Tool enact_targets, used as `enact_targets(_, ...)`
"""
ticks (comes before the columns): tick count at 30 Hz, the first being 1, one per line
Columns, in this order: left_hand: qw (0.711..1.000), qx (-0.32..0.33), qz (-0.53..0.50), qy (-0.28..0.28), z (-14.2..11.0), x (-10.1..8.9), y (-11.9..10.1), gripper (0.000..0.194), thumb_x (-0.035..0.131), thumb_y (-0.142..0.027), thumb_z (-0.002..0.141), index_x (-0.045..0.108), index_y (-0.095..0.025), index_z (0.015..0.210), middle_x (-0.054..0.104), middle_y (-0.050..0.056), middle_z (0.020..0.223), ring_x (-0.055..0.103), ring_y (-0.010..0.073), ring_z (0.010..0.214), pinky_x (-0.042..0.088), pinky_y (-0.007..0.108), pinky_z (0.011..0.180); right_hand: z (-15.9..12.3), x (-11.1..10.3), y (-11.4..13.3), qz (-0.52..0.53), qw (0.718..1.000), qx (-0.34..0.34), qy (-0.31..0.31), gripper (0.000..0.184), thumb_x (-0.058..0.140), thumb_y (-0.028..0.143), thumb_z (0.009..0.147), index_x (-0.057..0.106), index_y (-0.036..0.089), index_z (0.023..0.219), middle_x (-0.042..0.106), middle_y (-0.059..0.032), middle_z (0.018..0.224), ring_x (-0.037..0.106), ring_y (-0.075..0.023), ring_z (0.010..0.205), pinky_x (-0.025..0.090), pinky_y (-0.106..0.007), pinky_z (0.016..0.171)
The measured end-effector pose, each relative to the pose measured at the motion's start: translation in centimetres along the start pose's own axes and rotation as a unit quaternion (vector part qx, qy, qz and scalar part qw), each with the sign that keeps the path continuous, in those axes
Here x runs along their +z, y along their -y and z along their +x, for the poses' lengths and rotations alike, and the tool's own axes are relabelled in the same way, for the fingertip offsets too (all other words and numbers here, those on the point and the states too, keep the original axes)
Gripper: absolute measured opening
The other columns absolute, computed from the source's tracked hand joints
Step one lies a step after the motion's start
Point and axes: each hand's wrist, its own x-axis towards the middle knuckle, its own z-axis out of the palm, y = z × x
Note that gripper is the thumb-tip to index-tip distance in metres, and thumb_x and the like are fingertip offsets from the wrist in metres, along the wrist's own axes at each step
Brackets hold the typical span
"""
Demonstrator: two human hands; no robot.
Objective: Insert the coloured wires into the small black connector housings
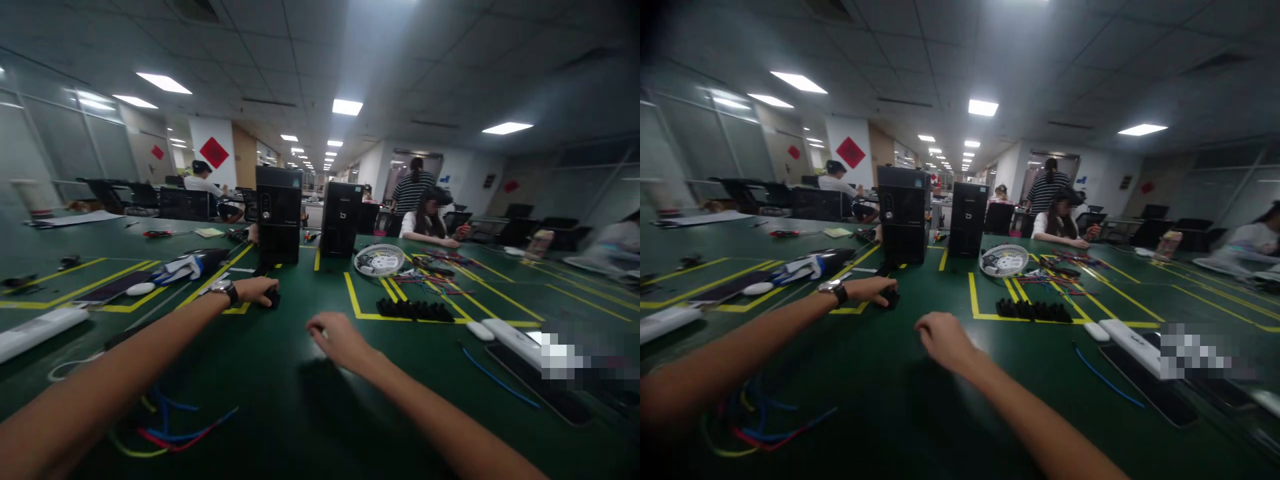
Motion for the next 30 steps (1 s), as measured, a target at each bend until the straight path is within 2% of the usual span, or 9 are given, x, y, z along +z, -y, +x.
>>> enact_targets(5,0.998,-0.036,0.021,-0.047,4.0,-0.9,-2.9,0.068,0.069,-0.039,0.064,0.045,-0.019,0.124,0.045,0.017,0.133,0.038,0.035,0.121,0.035,0.047,0.093,-13.1,-8.5,-11.4,-0.171,0.962,0.202,-0.065,0.026,0.042,0.016,0.086,0.065,0.013,0.098,0.065,-0.0106,0.095,0.059,-0.0202,0.089,0.043,-0.03,0.081)
enact_targets(8,0.99,0.037,-0.074,-0.118,8.0,-1.3,-8.7,0.082,0.061,-0.054,0.07,0.032,-0.015,0.136,0.035,0.019,0.142,0.032,0.0334,0.128,0.029,0.045,0.1,-20.1,-10.8,-15.1,-0.265,0.912,0.309,-0.056,0.026,0.047,0.024,0.087,0.063,0.011,0.103,0.061,-0.0144,0.098,0.057,-0.0244,0.092,0.043,-0.033,0.081)
enact_targets(11,0.972,0.116,-0.157,-0.133,12.7,-0.3,-16.4,0.079,0.055,-0.057,0.075,0.034,-0.01,0.135,0.038,0.02,0.139,0.036,0.0309,0.126,0.028,0.039,0.102,-23.3,-11.3,-16.2,-0.294,0.882,0.368,-0.038,0.024,0.05,0.031,0.086,0.064,0.014,0.097,0.06,-0.014,0.096,0.058,-0.0253,0.088,0.044,-0.032,0.074)
enact_targets(14,0.964,0.115,-0.199,-0.131,16.2,2.2,-23.2,0.069,0.062,-0.053,0.072,0.043,-0.014,0.125,0.047,0.017,0.13,0.04,0.032,0.122,0.033,0.04,0.099,-23.5,-10.8,-16.1,-0.278,0.89,0.359,-0.041,0.021,0.044,0.027,0.089,0.063,0.018,0.09,0.061,-0.0108,0.09,0.058,-0.0229,0.084,0.043,-0.03,0.07)
enact_targets(16,0.965,0.104,-0.2,-0.137,17.3,3.9,-25.9,0.056,0.068,-0.046,0.068,0.051,-0.016,0.112,0.056,0.014,0.116,0.047,0.0318,0.113,0.038,0.04,0.092,-23.1,-10.5,-16.0,-0.273,0.894,0.351,-0.052,0.02,0.042,0.025,0.088,0.061,0.018,0.088,0.061,-0.01,0.088,0.059,-0.0224,0.082,0.042,-0.03,0.07)
enact_targets(19,0.957,0.103,-0.213,-0.165,16.7,5.5,-27.5,0.043,0.072,-0.032,0.064,0.052,-0.017,0.1,0.058,0.012,0.103,0.052,0.0292,0.103,0.042,0.037,0.085,-22.9,-10.4,-15.9,-0.249,0.9,0.35,-0.07,0.019,0.042,0.027,0.087,0.059,0.019,0.087,0.062,-0.01,0.087,0.06,-0.0223,0.079,0.041,-0.031,0.068)
enact_targets(24,0.931,0.119,-0.278,-0.206,12.2,6.0,-27.1,0.047,0.068,-0.017,0.063,0.042,-0.019,0.103,0.056,0.004,0.095,0.055,0.0178,0.085,0.044,0.026,0.071,-21.1,-10.2,-14.0,-0.122,0.932,0.309,-0.141,0.024,0.035,0.034,0.09,0.054,0.02,0.088,0.063,-0.0069,0.082,0.061,-0.0201,0.073,0.041,-0.03,0.066)
enact_targets(26,0.891,0.118,-0.384,-0.212,10.0,6.5,-27.0,0.049,0.065,-0.017,0.066,0.037,-0.021,0.105,0.054,0.001,0.089,0.055,0.0132,0.073,0.042,0.022,0.06,-19.2,-9.7,-12.2,-0.063,0.945,0.276,-0.164,0.026,0.033,0.034,0.09,0.054,0.019,0.088,0.063,-0.0054,0.077,0.062,-0.0193,0.07,0.041,-0.029,0.066)
enact_targets(30,0.765,0.102,-0.587,-0.244,5.8,7.8,-27.2,0.049,0.067,-0.016,0.064,0.035,-0.023,0.1,0.053,-0.004,0.084,0.054,0.0096,0.069,0.04,0.018,0.057,-14.2,-7.9,-8.1,0.021,0.961,0.197,-0.194,0.028,0.034,0.035,0.09,0.057,0.018,0.088,0.064,-0.0045,0.074,0.061,-0.0186,0.068,0.04,-0.027,0.063)
